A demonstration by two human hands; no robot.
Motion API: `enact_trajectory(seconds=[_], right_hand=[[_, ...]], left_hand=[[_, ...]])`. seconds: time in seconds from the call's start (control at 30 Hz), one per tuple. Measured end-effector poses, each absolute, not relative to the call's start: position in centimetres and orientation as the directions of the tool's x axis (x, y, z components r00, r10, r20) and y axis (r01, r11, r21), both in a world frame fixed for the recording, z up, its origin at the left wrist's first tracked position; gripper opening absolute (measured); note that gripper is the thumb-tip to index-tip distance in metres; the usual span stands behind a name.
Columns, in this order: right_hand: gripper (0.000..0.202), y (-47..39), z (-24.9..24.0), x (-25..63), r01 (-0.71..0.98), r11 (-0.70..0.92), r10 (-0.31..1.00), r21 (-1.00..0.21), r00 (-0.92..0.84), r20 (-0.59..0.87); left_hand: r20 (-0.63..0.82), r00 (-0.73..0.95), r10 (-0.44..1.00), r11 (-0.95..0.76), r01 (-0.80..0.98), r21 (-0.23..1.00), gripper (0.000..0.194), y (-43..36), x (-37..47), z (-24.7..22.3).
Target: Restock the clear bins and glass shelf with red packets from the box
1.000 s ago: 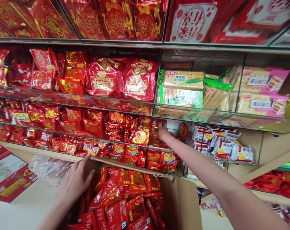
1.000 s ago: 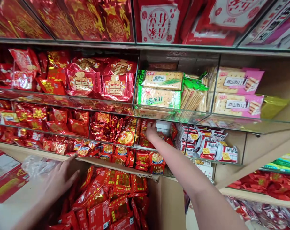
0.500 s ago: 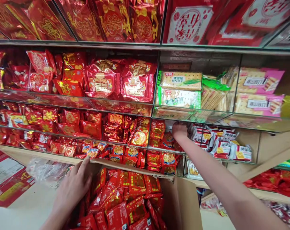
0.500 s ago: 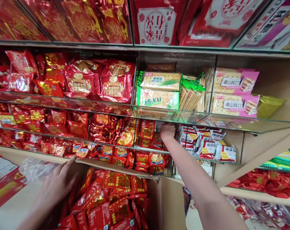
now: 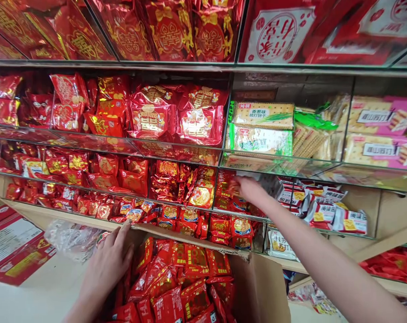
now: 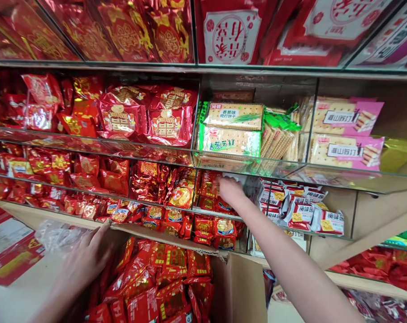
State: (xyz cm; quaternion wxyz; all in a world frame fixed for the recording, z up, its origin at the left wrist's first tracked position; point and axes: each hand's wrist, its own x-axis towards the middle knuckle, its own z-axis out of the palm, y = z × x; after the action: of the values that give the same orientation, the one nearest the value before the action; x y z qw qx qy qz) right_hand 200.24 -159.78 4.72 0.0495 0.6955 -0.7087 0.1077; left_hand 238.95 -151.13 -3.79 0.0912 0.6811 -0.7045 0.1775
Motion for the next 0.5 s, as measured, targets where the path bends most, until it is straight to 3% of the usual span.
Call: enact_trajectory(seconds=[0.13, 0.3, 0.5], right_hand=[[0.029, -161.0, 2.7, 202.3, -0.974, -0.156, -0.97, -0.167, 0.119, 0.211], [0.093, -162.3, 0.3, 201.9, -0.95, 0.042, -0.977, -0.308, -0.104, 0.186], [0.101, -165.5, 0.7, 200.9, -0.848, 0.168, -0.972, -0.503, -0.229, 0.062]], left_hand=[[0.371, -0.06, -0.927, 0.016, -0.992, -0.122, 0.054, -151.2, 239.1, -3.9], [0.38, -0.058, -0.923, 0.026, -0.996, -0.089, 0.053, -151.2, 239.1, -4.1], [0.354, -0.028, -0.935, -0.003, -0.996, -0.087, 0.053, -151.0, 238.7, -3.9]])
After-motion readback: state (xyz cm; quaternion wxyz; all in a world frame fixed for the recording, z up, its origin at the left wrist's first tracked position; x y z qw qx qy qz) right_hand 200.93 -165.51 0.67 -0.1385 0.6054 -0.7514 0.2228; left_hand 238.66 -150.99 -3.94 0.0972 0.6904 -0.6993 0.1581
